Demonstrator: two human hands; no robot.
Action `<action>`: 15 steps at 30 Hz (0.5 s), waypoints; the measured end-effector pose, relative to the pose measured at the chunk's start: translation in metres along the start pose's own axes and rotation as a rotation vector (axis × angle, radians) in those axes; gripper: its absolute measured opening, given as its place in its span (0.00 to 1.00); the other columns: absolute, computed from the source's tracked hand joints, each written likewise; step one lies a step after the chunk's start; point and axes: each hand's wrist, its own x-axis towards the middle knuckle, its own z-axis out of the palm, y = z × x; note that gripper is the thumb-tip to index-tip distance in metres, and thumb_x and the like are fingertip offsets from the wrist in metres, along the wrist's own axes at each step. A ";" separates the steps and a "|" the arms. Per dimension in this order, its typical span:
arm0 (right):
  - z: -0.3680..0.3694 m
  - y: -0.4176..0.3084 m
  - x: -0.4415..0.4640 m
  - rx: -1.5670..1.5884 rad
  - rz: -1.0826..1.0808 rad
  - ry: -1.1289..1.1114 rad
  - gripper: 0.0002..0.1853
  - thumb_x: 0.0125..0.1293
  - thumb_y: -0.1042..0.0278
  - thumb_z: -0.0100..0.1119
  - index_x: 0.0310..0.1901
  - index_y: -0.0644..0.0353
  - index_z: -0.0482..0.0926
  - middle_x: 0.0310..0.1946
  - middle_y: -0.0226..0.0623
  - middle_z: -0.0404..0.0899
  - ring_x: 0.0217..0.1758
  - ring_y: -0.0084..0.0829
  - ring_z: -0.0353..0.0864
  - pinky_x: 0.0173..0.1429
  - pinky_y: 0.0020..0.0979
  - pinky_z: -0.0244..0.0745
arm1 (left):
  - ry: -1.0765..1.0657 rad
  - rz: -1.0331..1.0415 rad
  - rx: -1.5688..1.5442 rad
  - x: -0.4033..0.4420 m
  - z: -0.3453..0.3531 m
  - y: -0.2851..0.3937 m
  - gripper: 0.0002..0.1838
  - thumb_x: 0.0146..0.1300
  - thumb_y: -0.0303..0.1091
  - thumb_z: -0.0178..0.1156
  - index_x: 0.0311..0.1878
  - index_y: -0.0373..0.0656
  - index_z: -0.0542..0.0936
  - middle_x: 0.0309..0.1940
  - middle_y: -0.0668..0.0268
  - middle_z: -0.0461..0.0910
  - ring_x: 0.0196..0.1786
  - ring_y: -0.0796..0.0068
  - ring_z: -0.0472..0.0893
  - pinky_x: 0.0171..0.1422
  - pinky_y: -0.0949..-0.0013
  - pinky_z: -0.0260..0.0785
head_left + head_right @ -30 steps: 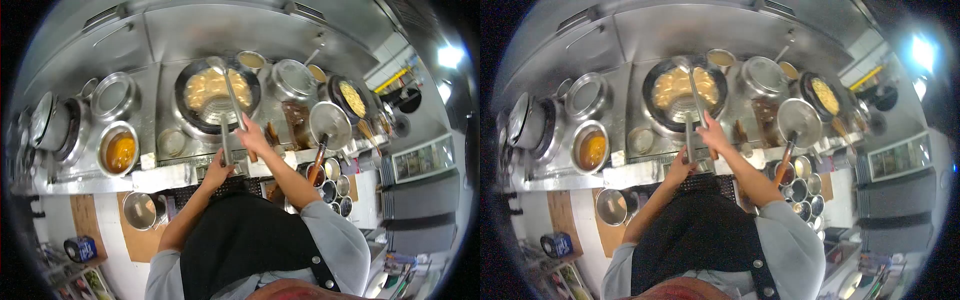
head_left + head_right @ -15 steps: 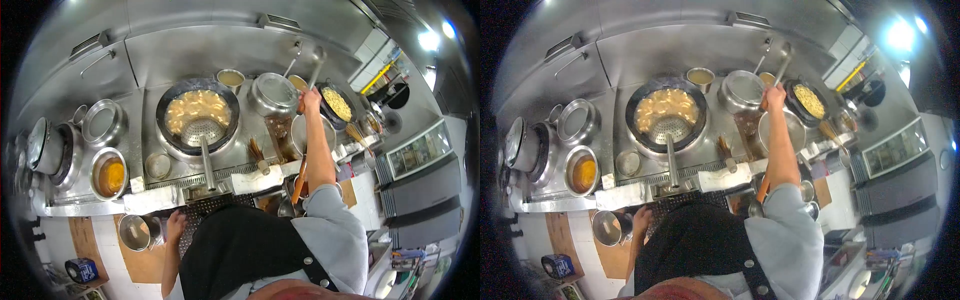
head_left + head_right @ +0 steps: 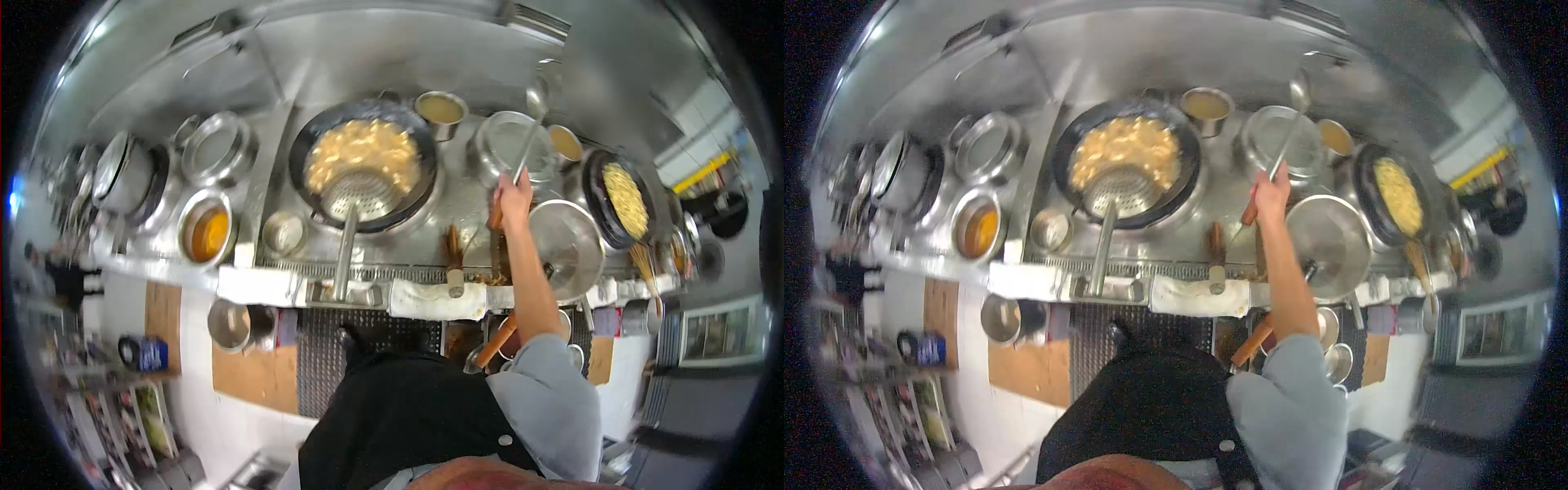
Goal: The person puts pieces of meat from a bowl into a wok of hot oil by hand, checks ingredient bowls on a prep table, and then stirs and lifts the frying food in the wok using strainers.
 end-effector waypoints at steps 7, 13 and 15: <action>-0.001 0.045 -0.154 0.207 0.420 -0.119 0.20 0.70 0.75 0.61 0.62 0.58 0.71 0.32 0.29 0.74 0.23 0.21 0.67 0.23 0.26 0.62 | 0.456 0.168 0.246 0.047 0.037 0.007 0.14 0.64 0.39 0.56 0.31 0.41 0.87 0.36 0.51 0.88 0.42 0.50 0.87 0.44 0.47 0.77; -0.033 0.092 -0.147 -0.007 0.517 -0.326 0.09 0.75 0.62 0.59 0.37 0.53 0.72 0.28 0.26 0.73 0.25 0.22 0.70 0.24 0.29 0.66 | 0.404 0.054 -0.389 0.020 -0.043 0.109 0.19 0.63 0.49 0.59 0.42 0.43 0.87 0.41 0.46 0.86 0.48 0.42 0.84 0.52 0.45 0.76; -0.013 0.079 -0.179 -0.088 0.392 -0.257 0.11 0.75 0.64 0.60 0.37 0.59 0.71 0.29 0.31 0.73 0.25 0.25 0.70 0.24 0.30 0.66 | 0.368 0.093 -0.533 0.001 -0.032 0.099 0.16 0.62 0.46 0.60 0.44 0.47 0.89 0.42 0.52 0.88 0.49 0.47 0.86 0.53 0.48 0.77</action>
